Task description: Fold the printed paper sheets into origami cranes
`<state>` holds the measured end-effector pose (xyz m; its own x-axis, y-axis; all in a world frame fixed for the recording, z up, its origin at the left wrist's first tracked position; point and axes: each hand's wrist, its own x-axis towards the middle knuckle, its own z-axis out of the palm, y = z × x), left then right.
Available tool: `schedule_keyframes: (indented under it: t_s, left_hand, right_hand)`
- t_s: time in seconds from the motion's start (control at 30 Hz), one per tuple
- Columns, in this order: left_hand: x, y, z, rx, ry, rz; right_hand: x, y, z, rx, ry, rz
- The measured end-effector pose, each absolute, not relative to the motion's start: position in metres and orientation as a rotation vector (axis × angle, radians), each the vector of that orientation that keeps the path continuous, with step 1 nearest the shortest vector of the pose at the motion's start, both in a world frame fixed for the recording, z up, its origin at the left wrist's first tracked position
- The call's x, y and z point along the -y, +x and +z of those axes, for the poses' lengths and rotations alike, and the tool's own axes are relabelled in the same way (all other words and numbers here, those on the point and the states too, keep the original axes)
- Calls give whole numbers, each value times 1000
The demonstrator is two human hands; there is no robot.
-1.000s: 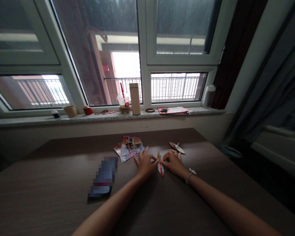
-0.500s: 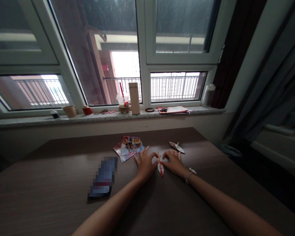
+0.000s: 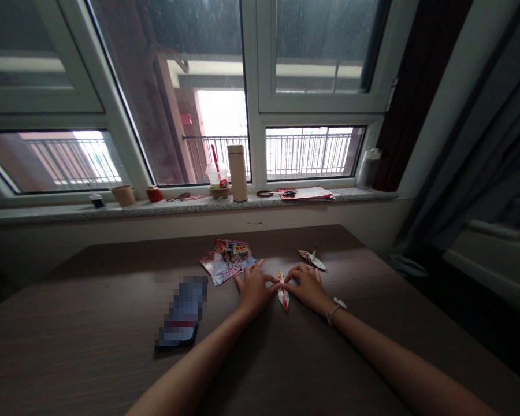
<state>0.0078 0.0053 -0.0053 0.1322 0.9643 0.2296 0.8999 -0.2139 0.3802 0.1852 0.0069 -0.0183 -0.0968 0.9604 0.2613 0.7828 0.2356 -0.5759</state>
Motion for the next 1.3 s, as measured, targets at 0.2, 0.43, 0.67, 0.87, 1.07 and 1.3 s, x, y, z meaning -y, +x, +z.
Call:
schedule_keyframes:
  t_s: [0.2, 0.43, 0.67, 0.87, 1.07, 1.3]
  left_hand:
    - [-8, 7, -3, -1836, 2279, 604]
    - [-9, 4, -8, -1823, 2289, 599]
    - [-4, 3, -9, -1815, 2323, 673]
    - [-4, 1, -8, -1787, 2351, 739]
    - [-7, 1, -9, -1776, 2299, 677]
    - [-6, 1, -6, -1745, 2289, 748]
  right_hand:
    - [-11, 183, -15, 1926, -1687, 435]
    - [-10, 178, -13, 1882, -1733, 440]
    - [-12, 183, -24, 1848, -1658, 376]
    - [-11, 188, -26, 1854, -1572, 422]
    - [-9, 189, -22, 1873, -1576, 442]
    - [-8, 189, -24, 1873, -1549, 421]
